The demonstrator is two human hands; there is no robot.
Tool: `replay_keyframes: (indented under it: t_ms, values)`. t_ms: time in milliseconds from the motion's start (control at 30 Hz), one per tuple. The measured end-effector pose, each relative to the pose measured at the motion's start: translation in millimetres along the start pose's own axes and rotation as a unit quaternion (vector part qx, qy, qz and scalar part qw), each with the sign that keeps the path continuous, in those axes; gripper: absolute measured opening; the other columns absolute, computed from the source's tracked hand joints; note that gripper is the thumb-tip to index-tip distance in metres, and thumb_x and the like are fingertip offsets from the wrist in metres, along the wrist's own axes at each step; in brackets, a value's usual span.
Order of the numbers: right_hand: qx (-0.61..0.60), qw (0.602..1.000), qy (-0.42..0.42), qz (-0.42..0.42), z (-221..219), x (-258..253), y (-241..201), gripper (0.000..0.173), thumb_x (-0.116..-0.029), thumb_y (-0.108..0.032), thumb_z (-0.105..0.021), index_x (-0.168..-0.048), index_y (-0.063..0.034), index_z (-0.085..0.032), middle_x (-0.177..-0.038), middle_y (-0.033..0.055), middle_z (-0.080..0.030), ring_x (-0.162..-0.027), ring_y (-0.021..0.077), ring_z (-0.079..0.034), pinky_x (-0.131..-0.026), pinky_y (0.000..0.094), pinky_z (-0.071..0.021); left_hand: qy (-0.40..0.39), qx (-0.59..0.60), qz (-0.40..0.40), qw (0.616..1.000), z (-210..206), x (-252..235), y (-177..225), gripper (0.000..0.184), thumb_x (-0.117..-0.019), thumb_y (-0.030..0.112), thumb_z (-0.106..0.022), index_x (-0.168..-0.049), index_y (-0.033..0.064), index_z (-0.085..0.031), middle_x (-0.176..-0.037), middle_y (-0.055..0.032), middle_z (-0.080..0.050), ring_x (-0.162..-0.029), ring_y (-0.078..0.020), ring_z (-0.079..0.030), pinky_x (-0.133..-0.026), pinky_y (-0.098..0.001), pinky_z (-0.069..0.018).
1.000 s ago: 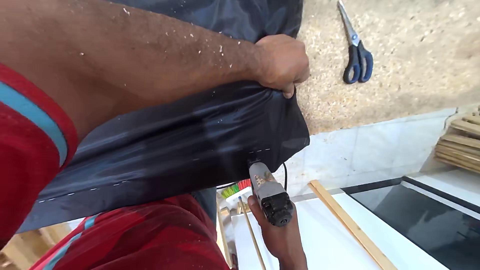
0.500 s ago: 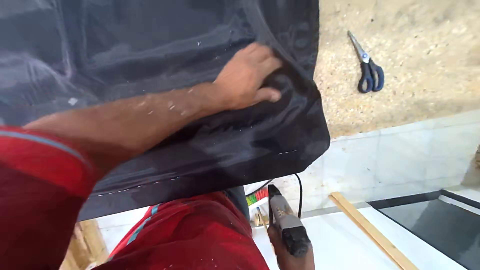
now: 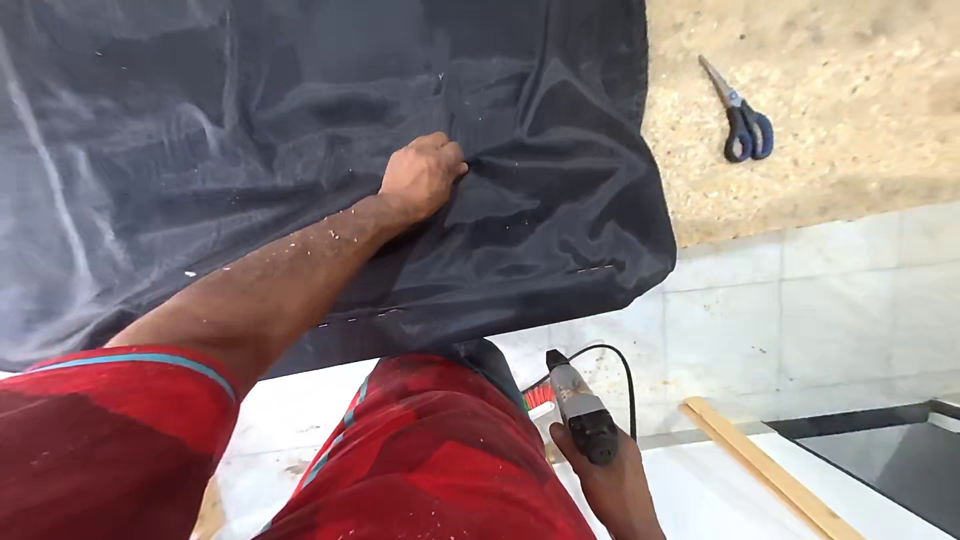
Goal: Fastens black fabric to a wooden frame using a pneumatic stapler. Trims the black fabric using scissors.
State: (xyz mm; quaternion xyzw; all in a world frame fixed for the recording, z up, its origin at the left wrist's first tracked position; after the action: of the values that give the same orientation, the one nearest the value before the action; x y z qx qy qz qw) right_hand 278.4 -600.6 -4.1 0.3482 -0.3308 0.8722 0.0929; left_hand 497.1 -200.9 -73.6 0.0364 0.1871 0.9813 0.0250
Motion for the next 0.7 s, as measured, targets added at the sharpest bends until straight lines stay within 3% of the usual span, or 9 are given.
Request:
replay_keyframes:
  t_ms: [133,267,367,467,600,700]
  values:
    - [-0.001,1.0,-0.007,-0.005,-3.3,3.1,5.8,0.049,-0.0798,-0.056,-0.076,-0.106,-0.0151,-0.072,-0.081,-0.0055,-0.071,-0.068,0.0062,-0.068,-0.065,0.033,-0.0601,-0.075,-0.03,0.017,0.997,3.3,-13.0,-1.9,0.037,-0.1102,0.031,-0.041,-0.116,0.003,-0.064,-0.121,-0.0215,-0.065,-0.104,-0.0433,-0.069,-0.084,-0.0634,-0.0548]
    - [0.01,1.0,-0.013,-0.007,-8.0,-2.8,0.2,0.048,-0.0819,-0.056,-0.074,-0.109,-0.0159,-0.072,-0.083,-0.0062,-0.072,-0.072,0.0058,-0.069,-0.068,0.0337,-0.0609,-0.116,-0.018,-0.01,0.993,2.0,-24.7,-6.8,0.04,-0.1117,0.032,-0.034,-0.117,0.0027,-0.061,-0.114,-0.0229,-0.066,-0.108,-0.0439,-0.067,-0.088,-0.0641,-0.0526]
    - [-0.012,1.0,-0.007,-0.006,-9.1,-9.7,-8.7,0.046,-0.0826,-0.054,-0.075,-0.108,-0.0155,-0.072,-0.083,-0.0065,-0.072,-0.072,0.0053,-0.069,-0.068,0.0322,-0.061,-0.131,0.002,-0.03,0.991,0.8,-26.8,-12.3,0.052,-0.1092,0.049,-0.035,-0.11,0.0038,-0.061,-0.094,-0.0224,-0.068,-0.092,-0.0456,-0.07,-0.079,-0.0666,-0.0527]
    - [-0.042,0.999,0.01,0.0,-5.0,-24.7,-24.5,0.044,-0.0824,-0.053,-0.076,-0.104,-0.0143,-0.072,-0.08,-0.0061,-0.072,-0.068,0.0058,-0.068,-0.065,0.0317,-0.0606,-0.171,-0.001,-0.075,0.982,-0.2,-36.4,-13.6,0.066,-0.0979,0.068,-0.048,-0.106,0.0049,-0.067,-0.09,-0.0208,-0.07,-0.088,-0.0439,-0.07,-0.078,-0.0662,-0.0526]
    - [-0.053,0.998,0.023,-0.009,5.9,-48.5,-45.2,0.044,-0.082,-0.052,-0.077,-0.101,-0.0135,-0.072,-0.077,-0.0047,-0.07,-0.067,0.0067,-0.068,-0.064,0.0315,-0.0601,-0.14,0.071,-0.099,0.983,-1.9,-41.4,-11.4,0.047,-0.1049,0.047,-0.051,-0.093,0.0054,-0.071,-0.087,-0.0182,-0.072,-0.088,-0.0394,-0.071,-0.08,-0.0645,-0.0519]
    - [-0.053,0.998,0.031,-0.025,15.9,-67.4,-53.5,0.04,-0.0815,-0.05,-0.078,-0.1,-0.0149,-0.072,-0.073,-0.0045,-0.069,-0.062,0.0077,-0.066,-0.06,0.0317,-0.0586,-0.101,0.108,-0.082,0.986,-5.9,-39.3,-16.9,0.049,-0.1057,0.046,-0.049,-0.089,0.0043,-0.068,-0.086,-0.0179,-0.07,-0.086,-0.0383,-0.07,-0.077,-0.0641,-0.0511]
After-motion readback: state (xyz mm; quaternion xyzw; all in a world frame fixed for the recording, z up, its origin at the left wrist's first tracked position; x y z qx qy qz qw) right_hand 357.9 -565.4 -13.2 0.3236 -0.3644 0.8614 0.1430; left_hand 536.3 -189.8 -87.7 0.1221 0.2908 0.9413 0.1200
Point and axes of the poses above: each hand's wrist, its own x-axis away from the middle knuckle, its own z-axis out of the back of the hand, y = z × x, the point moved 7 cm from there along -x, towards the middle knuckle
